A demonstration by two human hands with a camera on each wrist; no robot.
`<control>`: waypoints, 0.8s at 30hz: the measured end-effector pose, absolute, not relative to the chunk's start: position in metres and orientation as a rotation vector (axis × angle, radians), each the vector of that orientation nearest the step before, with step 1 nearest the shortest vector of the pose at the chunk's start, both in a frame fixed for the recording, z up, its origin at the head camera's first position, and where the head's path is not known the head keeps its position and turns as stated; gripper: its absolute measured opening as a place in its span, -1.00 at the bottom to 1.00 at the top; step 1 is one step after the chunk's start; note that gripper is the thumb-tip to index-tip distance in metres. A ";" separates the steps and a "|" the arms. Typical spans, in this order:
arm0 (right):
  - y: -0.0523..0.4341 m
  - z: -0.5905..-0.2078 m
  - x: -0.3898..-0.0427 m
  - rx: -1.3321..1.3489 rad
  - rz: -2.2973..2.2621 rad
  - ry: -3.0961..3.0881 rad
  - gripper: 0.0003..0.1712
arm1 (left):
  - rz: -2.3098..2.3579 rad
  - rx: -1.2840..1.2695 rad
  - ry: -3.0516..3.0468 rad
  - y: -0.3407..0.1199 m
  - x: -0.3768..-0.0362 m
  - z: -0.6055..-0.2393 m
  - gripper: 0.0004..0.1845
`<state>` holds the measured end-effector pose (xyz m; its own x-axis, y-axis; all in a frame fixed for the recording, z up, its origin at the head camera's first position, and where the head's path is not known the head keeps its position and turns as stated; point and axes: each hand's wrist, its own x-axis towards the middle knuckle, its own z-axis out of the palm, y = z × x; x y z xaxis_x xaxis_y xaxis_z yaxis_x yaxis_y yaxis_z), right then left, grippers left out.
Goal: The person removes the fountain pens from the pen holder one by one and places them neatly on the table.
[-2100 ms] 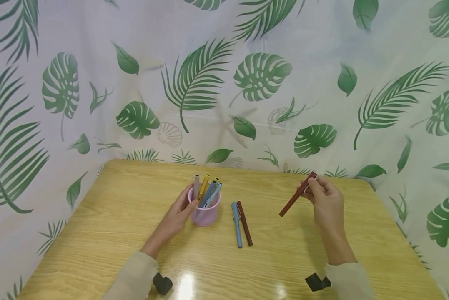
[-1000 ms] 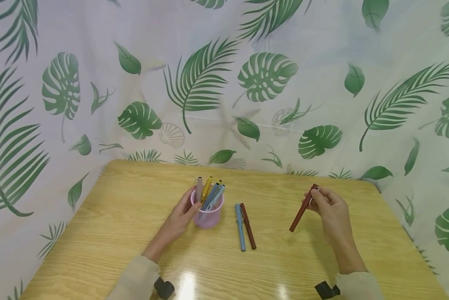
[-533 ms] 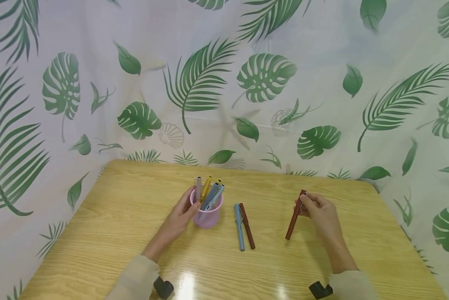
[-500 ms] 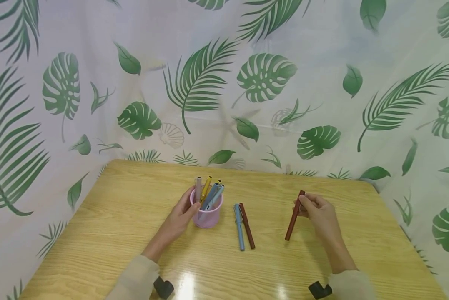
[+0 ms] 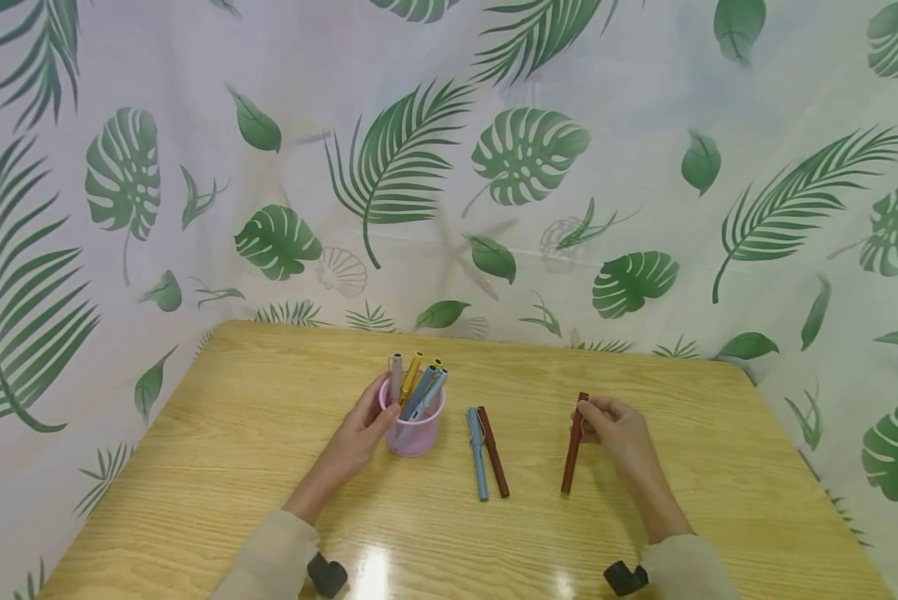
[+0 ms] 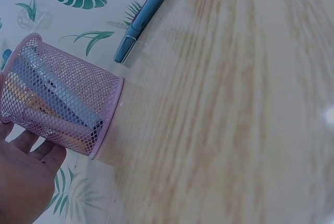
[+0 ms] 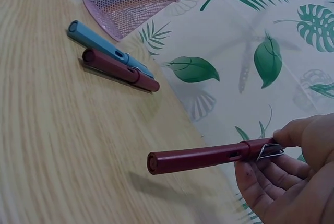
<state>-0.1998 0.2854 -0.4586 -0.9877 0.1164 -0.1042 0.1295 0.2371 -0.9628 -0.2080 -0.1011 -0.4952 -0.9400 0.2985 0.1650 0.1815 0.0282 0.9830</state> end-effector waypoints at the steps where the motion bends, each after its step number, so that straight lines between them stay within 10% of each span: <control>1: 0.284 -0.459 -0.200 0.241 -1.898 2.469 -0.48 | 2.072 0.513 2.189 -0.101 -0.208 -0.495 -0.31; 24: 0.249 -0.468 -0.204 0.239 -1.788 2.503 -0.50 | 2.057 0.533 2.207 -0.101 -0.208 -0.496 -0.33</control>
<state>-0.2045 0.2489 -0.4684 -0.9865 0.0929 -0.1351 0.1580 0.3171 -0.9351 -0.2078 -0.1014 -0.4958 -0.9366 0.3024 0.1771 0.1978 0.0390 0.9795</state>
